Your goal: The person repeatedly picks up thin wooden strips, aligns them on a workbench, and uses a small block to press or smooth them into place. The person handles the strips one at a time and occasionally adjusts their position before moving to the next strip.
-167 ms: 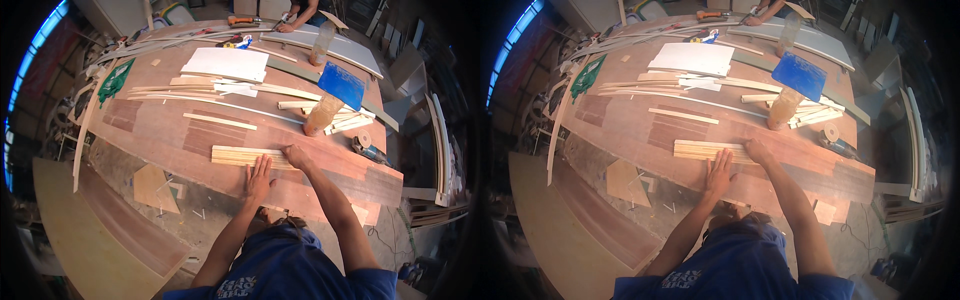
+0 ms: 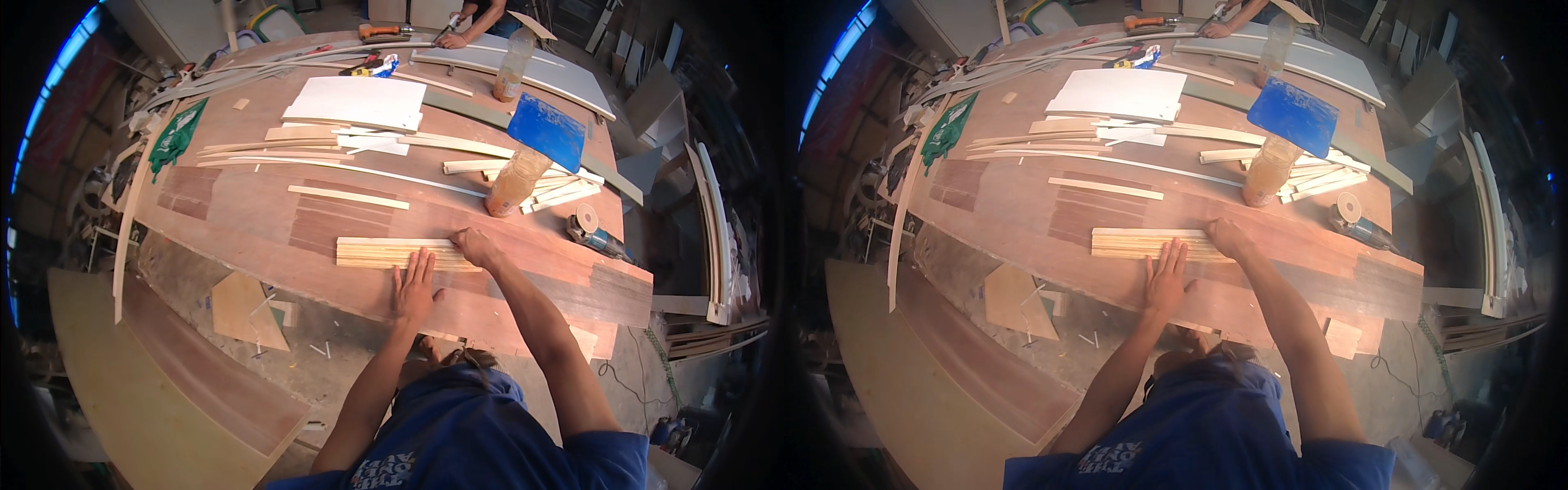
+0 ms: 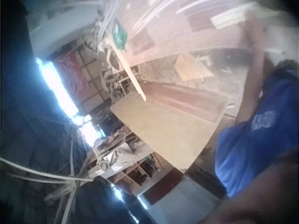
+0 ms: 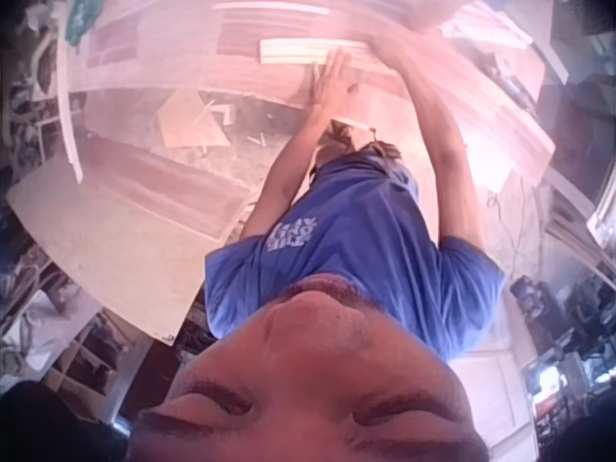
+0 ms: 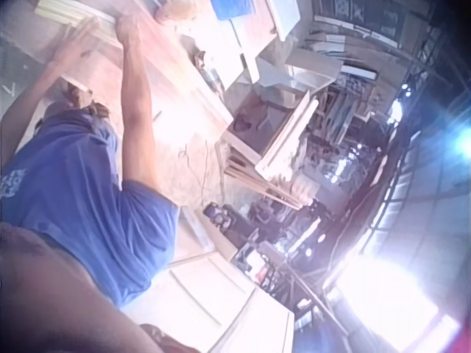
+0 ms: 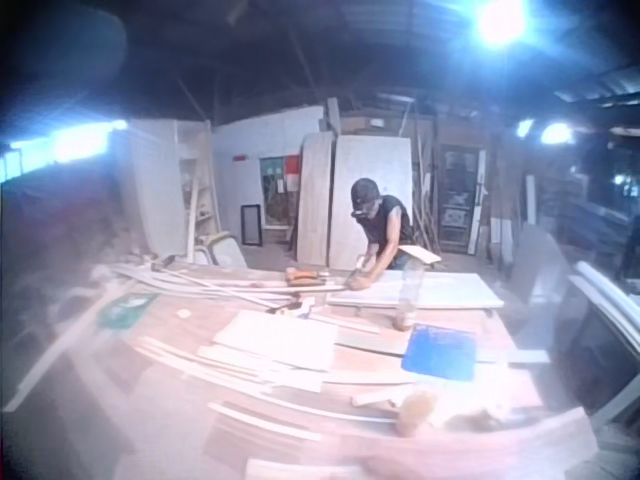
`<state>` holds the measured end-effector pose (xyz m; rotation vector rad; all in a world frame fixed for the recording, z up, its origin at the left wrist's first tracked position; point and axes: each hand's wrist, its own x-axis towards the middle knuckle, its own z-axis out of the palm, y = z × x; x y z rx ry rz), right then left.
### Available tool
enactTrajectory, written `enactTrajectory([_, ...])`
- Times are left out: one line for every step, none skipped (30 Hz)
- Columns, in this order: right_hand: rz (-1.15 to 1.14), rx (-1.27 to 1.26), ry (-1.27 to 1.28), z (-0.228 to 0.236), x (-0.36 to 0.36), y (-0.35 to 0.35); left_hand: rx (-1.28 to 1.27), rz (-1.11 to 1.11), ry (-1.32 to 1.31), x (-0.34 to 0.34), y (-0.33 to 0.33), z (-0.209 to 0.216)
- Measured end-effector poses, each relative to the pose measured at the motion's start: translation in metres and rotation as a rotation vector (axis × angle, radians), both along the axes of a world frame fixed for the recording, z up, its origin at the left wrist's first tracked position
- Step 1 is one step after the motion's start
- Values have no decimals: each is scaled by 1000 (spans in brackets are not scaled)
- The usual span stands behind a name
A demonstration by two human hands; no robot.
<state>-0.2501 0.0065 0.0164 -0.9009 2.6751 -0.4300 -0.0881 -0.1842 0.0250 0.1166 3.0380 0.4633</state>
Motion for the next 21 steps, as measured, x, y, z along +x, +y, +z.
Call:
enactTrajectory([-9, -21, 22, 0, 2, 0, -2, -1, 0, 0, 0, 0])
enactTrajectory([-8, -57, 33, 2, 3, 1, -3, -3, -17, 0, 0, 1])
enactTrajectory([-13, -78, 50, 7, 4, 0, -17, -4, -3, 0, -1, 1])
enactTrajectory([-30, -60, 36, 14, 5, -1, -30, -7, -4, 0, -1, 1])
enactTrajectory([-83, -57, 44, 25, 3, -2, -32, -14, -29, 0, -1, 2])
enactTrajectory([-148, -14, 22, 39, -5, -3, -47, -13, -10, 0, -1, 2])
enactTrajectory([-224, 61, -16, 55, -11, -4, -51, -16, -17, 0, -1, 3])
enactTrajectory([-182, 3, 35, 74, -16, -2, -61, -21, -43, -1, 0, 3])
enactTrajectory([-157, -23, 74, 94, -22, 2, -39, -12, -51, -1, 0, 3])
enactTrajectory([-124, -67, 139, 113, -23, 5, -22, -6, -77, 0, 0, 3])
enactTrajectory([-46, -39, 94, 129, -20, 7, 2, -12, -64, -1, 1, 3])
enactTrajectory([46, -78, 99, 140, -13, 9, 6, 12, -70, -2, 0, 3])
enactTrajectory([35, -166, 118, 144, 4, 10, 39, 0, -39, -4, 0, 2])
enactTrajectory([45, -316, 171, 145, 26, 13, 107, 16, -36, -5, -2, 1])
enactTrajectory([34, -336, 57, 145, 43, 18, 191, 10, -12, -9, -5, -1])
enactTrajectory([-13, -436, -30, 142, 73, 24, 264, 66, -30, -8, -8, -4])
enactTrajectory([-69, -519, -130, 141, 100, 33, 262, 85, -73, -13, -13, -6])
enactTrajectory([-134, -525, -163, 139, 127, 48, 415, 69, -27, -16, -18, -8])
enactTrajectory([-177, -534, -166, 135, 150, 58, 499, 104, -51, -19, -23, -11])
enactTrajectory([-274, -521, -268, 132, 169, 71, 616, 111, -5, -21, -27, -13])
enactTrajectory([-350, -522, -332, 128, 187, 85, 753, 147, 38, -24, -32, -15])
